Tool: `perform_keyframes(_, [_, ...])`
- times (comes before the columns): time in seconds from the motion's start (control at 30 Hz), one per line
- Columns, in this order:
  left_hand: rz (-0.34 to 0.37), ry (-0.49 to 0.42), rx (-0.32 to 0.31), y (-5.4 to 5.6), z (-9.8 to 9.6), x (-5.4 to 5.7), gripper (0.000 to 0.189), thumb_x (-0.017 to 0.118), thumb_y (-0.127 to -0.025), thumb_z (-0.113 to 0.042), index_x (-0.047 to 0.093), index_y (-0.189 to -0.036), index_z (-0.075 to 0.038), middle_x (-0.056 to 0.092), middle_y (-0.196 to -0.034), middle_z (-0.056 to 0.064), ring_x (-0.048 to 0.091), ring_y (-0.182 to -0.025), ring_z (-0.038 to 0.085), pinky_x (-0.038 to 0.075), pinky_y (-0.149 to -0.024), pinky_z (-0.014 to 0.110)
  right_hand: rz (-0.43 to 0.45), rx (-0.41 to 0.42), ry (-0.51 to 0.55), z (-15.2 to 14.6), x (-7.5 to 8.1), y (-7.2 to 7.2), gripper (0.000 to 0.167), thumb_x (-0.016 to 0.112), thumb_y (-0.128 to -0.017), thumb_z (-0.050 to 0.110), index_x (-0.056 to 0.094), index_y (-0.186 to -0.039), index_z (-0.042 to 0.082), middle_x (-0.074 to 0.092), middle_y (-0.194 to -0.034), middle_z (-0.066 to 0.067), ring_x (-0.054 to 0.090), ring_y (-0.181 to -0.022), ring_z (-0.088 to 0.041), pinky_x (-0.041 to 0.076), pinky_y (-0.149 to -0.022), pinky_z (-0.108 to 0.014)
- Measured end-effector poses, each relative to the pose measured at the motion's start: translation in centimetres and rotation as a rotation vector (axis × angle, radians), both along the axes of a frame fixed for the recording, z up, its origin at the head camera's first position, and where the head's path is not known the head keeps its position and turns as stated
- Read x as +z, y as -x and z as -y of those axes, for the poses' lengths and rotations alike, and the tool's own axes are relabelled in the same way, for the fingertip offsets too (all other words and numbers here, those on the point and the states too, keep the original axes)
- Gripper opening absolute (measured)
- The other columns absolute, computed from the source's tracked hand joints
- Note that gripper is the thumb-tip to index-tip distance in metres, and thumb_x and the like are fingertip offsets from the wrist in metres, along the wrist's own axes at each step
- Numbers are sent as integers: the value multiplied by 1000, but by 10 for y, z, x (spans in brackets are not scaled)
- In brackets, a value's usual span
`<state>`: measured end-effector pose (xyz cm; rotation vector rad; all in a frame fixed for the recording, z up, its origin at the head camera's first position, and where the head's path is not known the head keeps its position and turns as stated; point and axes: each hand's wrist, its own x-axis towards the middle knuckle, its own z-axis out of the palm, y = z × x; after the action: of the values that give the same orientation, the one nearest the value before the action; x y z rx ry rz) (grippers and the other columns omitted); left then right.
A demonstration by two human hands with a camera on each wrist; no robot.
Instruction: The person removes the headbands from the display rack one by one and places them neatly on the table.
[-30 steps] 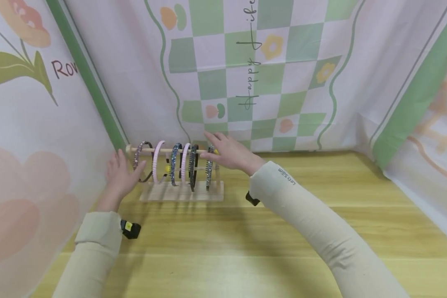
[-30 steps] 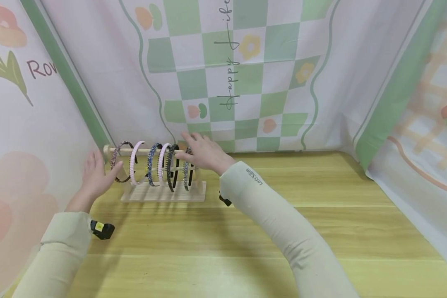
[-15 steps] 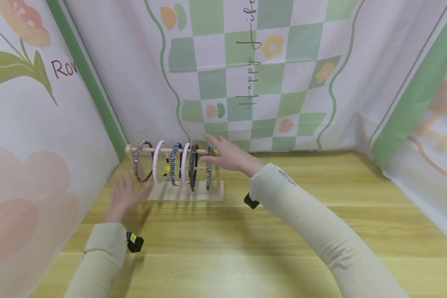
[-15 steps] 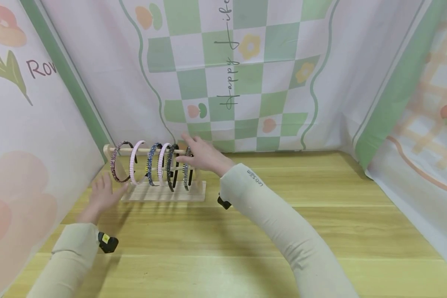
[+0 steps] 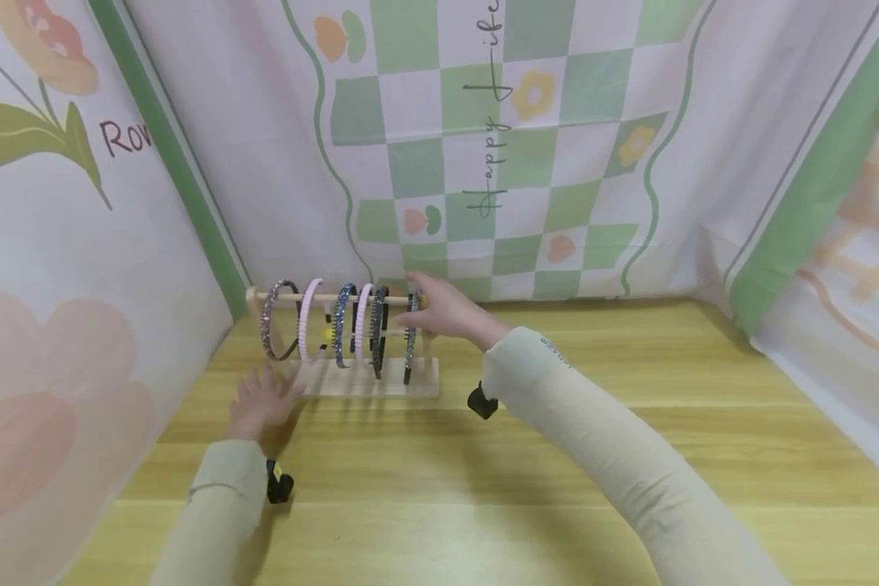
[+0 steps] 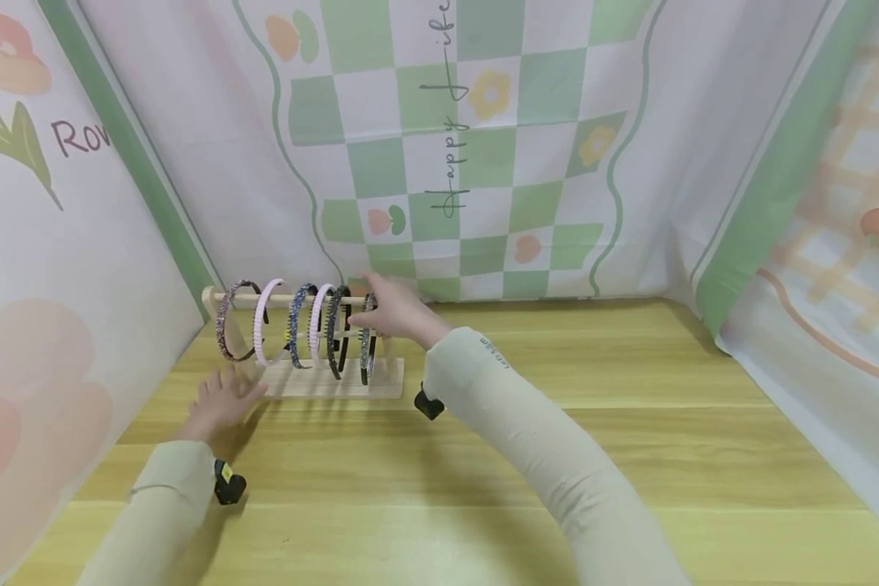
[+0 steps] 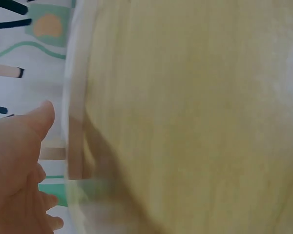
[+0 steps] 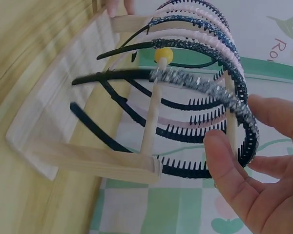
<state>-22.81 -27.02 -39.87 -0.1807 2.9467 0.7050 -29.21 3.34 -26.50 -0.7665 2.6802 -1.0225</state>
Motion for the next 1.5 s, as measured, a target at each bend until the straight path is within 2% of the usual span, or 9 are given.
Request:
perform_keyframes(0.07, [14, 23, 10, 1, 0, -4, 88, 30, -93, -58, -1, -142, 9, -7, -143, 37, -5, -126, 58, 3, -96, 69, 57, -17, 39, 2, -1, 0, 82, 67, -85, 24, 16, -147, 12, 37, -141, -13, 62, -73, -28, 52, -73, -31])
perform_keyframes(0.23, [56, 22, 58, 3, 0, -10, 84, 33, -93, -56, 5, -144, 5, -3, -142, 38, -4, -125, 59, 4, -94, 71, 88, -23, 66, 6, -3, 2, 71, 65, -87, 14, 24, -145, 7, 38, -139, -14, 62, -72, -32, 53, -59, -27])
perform_keyframes(0.43, [88, -13, 81, 5, -1, -11, 81, 32, -92, -59, 9, -145, -1, -7, -143, 36, -10, -124, 59, -3, -95, 69, 66, -24, 45, 7, -4, 4, 60, 61, -88, 9, 32, -141, 5, 29, -146, -13, 63, -72, -30, 52, -57, -25])
perform_keyframes(0.7, [84, 1, 90, 6, -3, -12, 80, 34, -92, -59, 19, -144, 0, -1, -143, 36, -3, -124, 60, 2, -95, 70, 46, -41, 46, 0, -1, 4, 55, 57, -91, 10, 35, -141, 7, 34, -143, -14, 64, -68, -28, 53, -64, -27])
perform_keyframes(0.8, [72, 24, 97, 8, -2, -14, 79, 35, -91, -59, 23, -142, 0, 4, -143, 36, 3, -123, 61, 8, -95, 70, 32, -53, 60, -2, 3, 4, 54, 56, -91, 10, 35, -141, 8, 39, -139, -18, 63, -65, -25, 53, -63, -27])
perform_keyframes(0.97, [64, 38, 105, 9, -1, -16, 79, 36, -91, -60, 26, -141, 1, 7, -142, 37, 8, -122, 61, 12, -94, 70, 5, -69, 92, -5, 8, 6, 54, 57, -91, 12, 36, -141, 10, 54, -116, -22, 61, -60, -22, 52, -59, -27])
perform_keyframes(1.03, [64, 35, 110, 9, -1, -16, 79, 36, -91, -60, 26, -141, 1, 8, -142, 37, 9, -122, 60, 13, -94, 70, -7, -72, 104, -7, 12, 6, 55, 57, -91, 13, 36, -141, 11, 53, -119, -21, 61, -61, -22, 52, -58, -28])
perform_keyframes(1.17, [63, 27, 117, 7, -2, -14, 81, 37, -90, -61, 26, -141, 1, 8, -142, 37, 9, -122, 60, 14, -94, 69, -18, -79, 146, -12, 20, 4, 54, 58, -91, 13, 37, -141, 11, 36, -142, -12, 61, -61, -23, 53, -57, -29])
perform_keyframes(1.5, [68, 51, 130, 4, -5, -9, 78, 38, -91, -59, 25, -141, 0, 9, -141, 37, 10, -123, 60, 15, -95, 69, -23, -125, 244, -25, 34, 1, 55, 56, -91, 10, 35, -142, 15, 31, -146, -10, 59, -56, -22, 53, -57, -30])
